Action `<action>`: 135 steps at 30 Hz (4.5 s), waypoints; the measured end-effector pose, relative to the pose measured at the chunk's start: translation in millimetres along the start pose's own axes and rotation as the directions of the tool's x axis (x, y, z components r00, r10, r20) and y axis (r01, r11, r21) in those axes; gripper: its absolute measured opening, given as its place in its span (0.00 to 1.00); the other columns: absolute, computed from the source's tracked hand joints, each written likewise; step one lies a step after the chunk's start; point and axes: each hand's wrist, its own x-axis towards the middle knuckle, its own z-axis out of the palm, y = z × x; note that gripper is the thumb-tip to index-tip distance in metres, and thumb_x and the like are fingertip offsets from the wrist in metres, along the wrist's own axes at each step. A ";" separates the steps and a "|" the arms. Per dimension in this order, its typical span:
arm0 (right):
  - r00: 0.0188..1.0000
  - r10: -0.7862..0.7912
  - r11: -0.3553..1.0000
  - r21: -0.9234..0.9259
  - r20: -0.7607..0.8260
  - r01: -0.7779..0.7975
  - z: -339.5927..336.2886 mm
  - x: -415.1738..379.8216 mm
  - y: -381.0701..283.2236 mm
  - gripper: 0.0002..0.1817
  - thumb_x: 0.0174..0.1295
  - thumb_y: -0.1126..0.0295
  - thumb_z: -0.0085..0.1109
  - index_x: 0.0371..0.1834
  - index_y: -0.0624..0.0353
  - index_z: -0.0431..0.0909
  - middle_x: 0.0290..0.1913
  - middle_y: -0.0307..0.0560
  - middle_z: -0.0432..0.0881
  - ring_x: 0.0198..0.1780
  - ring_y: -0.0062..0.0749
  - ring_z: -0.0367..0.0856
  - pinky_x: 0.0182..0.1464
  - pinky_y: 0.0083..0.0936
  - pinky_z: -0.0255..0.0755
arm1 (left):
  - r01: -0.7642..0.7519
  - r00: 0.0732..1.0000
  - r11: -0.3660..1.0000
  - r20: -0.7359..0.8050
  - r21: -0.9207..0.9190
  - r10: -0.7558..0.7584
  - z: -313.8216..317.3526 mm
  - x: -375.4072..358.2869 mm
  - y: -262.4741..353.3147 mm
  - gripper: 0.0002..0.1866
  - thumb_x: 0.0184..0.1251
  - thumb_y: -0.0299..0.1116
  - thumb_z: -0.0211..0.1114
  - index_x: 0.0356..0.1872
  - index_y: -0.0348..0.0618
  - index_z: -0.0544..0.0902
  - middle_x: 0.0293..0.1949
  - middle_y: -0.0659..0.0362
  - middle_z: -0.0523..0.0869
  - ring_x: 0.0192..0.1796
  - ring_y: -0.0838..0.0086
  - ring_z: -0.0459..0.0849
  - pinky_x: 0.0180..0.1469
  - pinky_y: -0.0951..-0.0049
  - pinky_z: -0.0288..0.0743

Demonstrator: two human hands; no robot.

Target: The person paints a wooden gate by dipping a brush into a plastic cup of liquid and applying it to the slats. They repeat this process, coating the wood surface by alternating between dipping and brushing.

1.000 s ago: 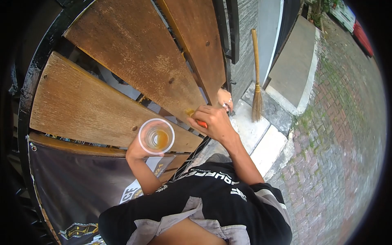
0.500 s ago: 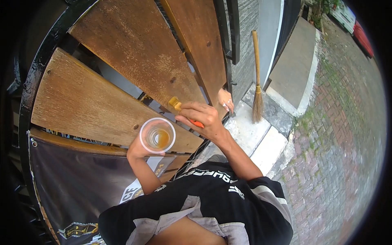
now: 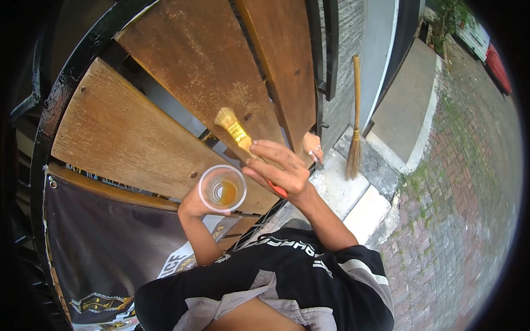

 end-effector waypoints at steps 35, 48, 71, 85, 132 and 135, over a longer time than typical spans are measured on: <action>0.983 0.050 0.997 0.054 0.176 -0.060 -13.3 15.1 5.8 0.11 0.49 0.71 0.77 0.34 0.60 0.85 0.41 0.50 0.86 0.44 0.40 0.87 0.44 0.30 0.82 | 0.047 0.998 0.999 0.052 -0.023 -0.046 -0.7 0.9 1.9 0.54 0.25 0.29 0.89 0.64 0.40 0.71 0.59 0.58 0.77 0.63 0.70 0.74 0.66 0.67 0.66; 0.989 0.094 0.983 0.144 0.118 -0.111 8.5 -37.3 22.3 0.12 0.48 0.75 0.77 0.36 0.64 0.86 0.44 0.52 0.85 0.49 0.44 0.86 0.50 0.32 0.82 | 0.095 0.994 0.995 0.062 -0.019 -0.093 -1.8 1.5 2.6 0.54 0.25 0.29 0.90 0.64 0.41 0.70 0.60 0.58 0.76 0.63 0.70 0.74 0.66 0.66 0.67; 0.981 0.117 0.991 0.044 0.152 -0.125 -25.3 14.6 20.5 0.09 0.50 0.76 0.74 0.33 0.61 0.85 0.40 0.49 0.86 0.43 0.41 0.87 0.44 0.32 0.82 | 0.051 0.997 0.998 0.060 -0.030 -0.049 -1.9 1.1 1.1 0.48 0.33 0.27 0.86 0.64 0.40 0.72 0.60 0.58 0.77 0.63 0.72 0.74 0.67 0.68 0.67; 0.993 0.120 0.991 -0.060 0.006 -0.119 -13.9 22.5 38.2 0.09 0.48 0.78 0.75 0.33 0.63 0.86 0.41 0.50 0.86 0.45 0.40 0.87 0.47 0.29 0.82 | 0.059 0.996 0.998 0.062 -0.019 -0.058 -1.9 2.9 -1.6 0.47 0.35 0.27 0.86 0.64 0.41 0.72 0.60 0.58 0.77 0.62 0.72 0.74 0.66 0.67 0.68; 0.445 0.886 0.049 0.930 0.127 -0.364 20.6 -4.2 74.2 0.15 0.67 0.71 0.62 0.52 0.67 0.74 0.45 0.58 0.83 0.46 0.40 0.87 0.51 0.30 0.84 | 0.041 0.998 0.999 0.045 -0.020 -0.040 -0.2 3.7 4.3 0.48 0.31 0.27 0.87 0.62 0.40 0.73 0.60 0.57 0.78 0.64 0.70 0.75 0.68 0.67 0.66; 0.464 0.877 0.076 0.920 0.122 -0.385 21.5 -8.0 77.5 0.14 0.68 0.71 0.60 0.52 0.66 0.74 0.45 0.59 0.84 0.46 0.41 0.87 0.51 0.31 0.85 | 0.017 0.998 1.000 0.065 -0.014 -0.016 -0.7 5.0 8.5 0.47 0.32 0.27 0.87 0.62 0.40 0.73 0.60 0.57 0.78 0.63 0.71 0.75 0.67 0.67 0.67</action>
